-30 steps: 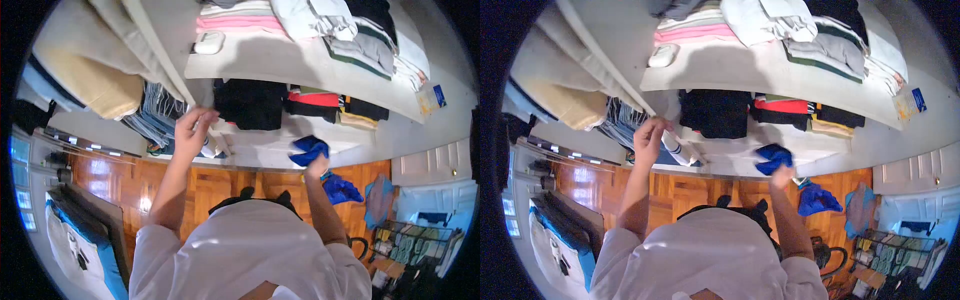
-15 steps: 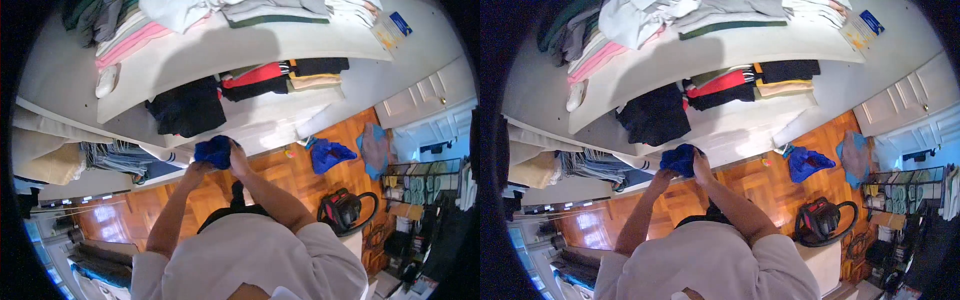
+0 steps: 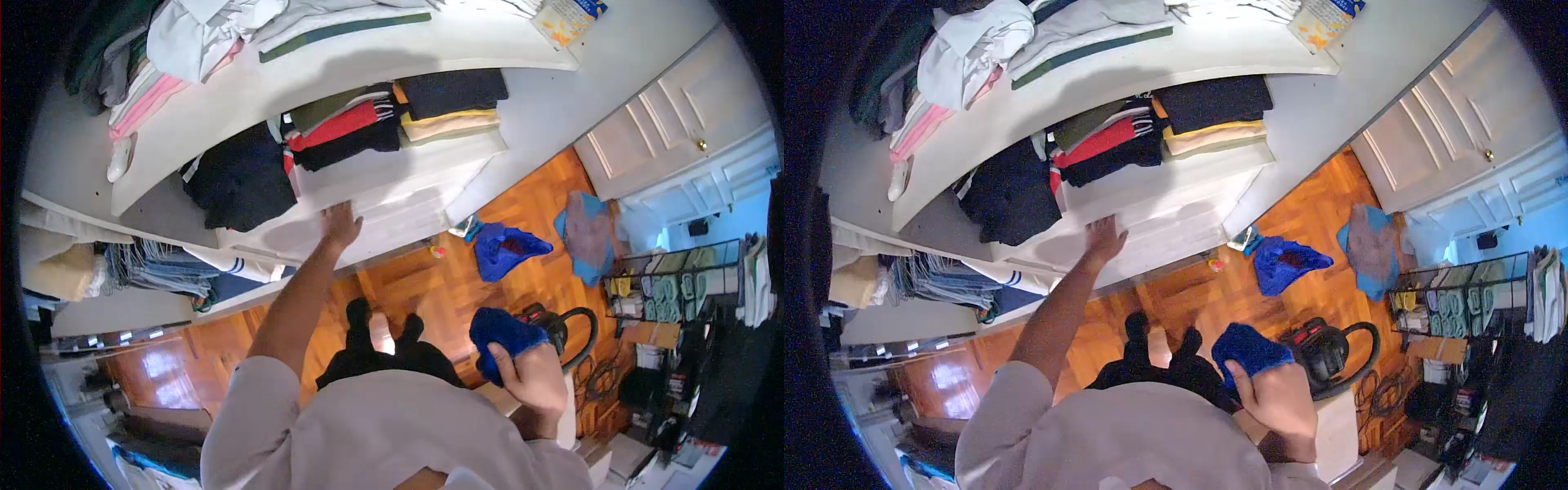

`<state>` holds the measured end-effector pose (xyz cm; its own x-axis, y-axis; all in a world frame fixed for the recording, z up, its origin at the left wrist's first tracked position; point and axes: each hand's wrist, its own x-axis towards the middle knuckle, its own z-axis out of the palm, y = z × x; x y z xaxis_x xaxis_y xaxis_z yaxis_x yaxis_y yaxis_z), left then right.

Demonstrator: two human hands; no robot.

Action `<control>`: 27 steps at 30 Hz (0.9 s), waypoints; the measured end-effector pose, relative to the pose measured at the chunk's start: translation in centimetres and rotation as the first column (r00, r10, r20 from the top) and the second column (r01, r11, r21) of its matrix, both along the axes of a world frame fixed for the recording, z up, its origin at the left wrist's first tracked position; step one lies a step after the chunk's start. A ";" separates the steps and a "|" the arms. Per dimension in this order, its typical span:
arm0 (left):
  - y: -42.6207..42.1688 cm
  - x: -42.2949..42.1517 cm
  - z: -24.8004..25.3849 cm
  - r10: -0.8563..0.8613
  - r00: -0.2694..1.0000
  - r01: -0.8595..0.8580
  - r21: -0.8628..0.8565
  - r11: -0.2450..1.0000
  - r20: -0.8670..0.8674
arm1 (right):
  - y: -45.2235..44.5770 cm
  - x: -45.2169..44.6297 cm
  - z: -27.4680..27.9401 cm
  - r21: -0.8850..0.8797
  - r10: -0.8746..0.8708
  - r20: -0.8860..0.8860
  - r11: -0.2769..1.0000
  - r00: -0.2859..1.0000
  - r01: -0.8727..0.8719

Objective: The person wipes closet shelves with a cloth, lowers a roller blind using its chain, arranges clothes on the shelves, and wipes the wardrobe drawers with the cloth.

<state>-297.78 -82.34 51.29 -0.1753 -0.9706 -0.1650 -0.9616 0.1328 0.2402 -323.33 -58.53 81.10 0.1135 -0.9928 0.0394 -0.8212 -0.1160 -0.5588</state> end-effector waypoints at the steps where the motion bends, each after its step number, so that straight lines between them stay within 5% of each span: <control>1: -0.3 -0.1 -0.1 0.018 1.000 -0.018 -0.017 1.000 0.021 | -0.5 -0.4 -0.1 -0.008 -0.003 0.047 1.000 0.999 0.004; 4: -0.6 -0.7 -0.7 0.065 0.986 -0.055 -0.067 0.996 0.155 | -2.1 -3.2 -3.7 0.264 -0.028 0.025 0.964 0.999 0.021; 6: -0.4 -1.5 0.0 0.114 0.989 -0.107 -0.077 0.991 0.095 | -4.3 -4.4 -9.4 0.245 -0.132 -0.098 0.957 0.986 0.153; 11: 1.4 -1.9 -0.7 0.156 0.988 -0.142 -0.337 0.931 0.016 | -9.9 -7.7 -19.5 -0.099 -0.337 0.256 0.923 0.906 0.372; 13: 2.5 -2.3 -1.1 0.149 0.989 -0.137 -0.455 0.880 -0.010 | -12.6 -8.7 -20.3 -0.124 -0.398 0.373 0.874 0.838 0.470; 16: 3.8 -3.1 -0.7 0.178 0.978 -0.207 -0.397 0.894 -0.109 | -15.7 -7.0 -21.5 0.074 -0.553 0.292 0.827 0.780 0.558; 18: 4.3 -3.4 -1.3 0.202 0.976 -0.217 -0.396 0.892 -0.080 | -18.0 -3.8 -22.8 -0.158 -0.273 0.376 0.923 0.885 0.352; 20: 4.9 -3.6 -1.5 0.204 0.976 -0.220 -0.384 0.897 -0.081 | -19.6 -1.1 -27.5 -0.317 0.025 -0.135 0.946 0.990 -0.067; 23: 5.3 -3.3 -1.4 0.169 0.980 -0.196 -0.372 0.907 -0.104 | -21.1 -2.2 -27.1 -0.253 0.166 -0.316 0.934 0.934 -0.251; 26: 5.4 -2.7 -0.8 0.124 0.985 -0.158 -0.333 0.929 -0.121 | -21.6 -4.2 -27.0 -0.314 0.271 -0.232 0.888 0.934 -0.336; 27: 5.7 -2.7 -0.5 0.132 0.985 -0.160 -0.310 0.937 -0.109 | -22.2 -5.6 -30.3 -0.538 0.241 -0.100 0.803 0.965 -0.256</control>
<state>-300.47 -76.62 50.74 -0.0277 -0.9860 0.1642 -0.9540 0.0751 0.2902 -328.97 -80.73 50.76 0.3619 -0.7487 0.5554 -0.7357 -0.5953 -0.3231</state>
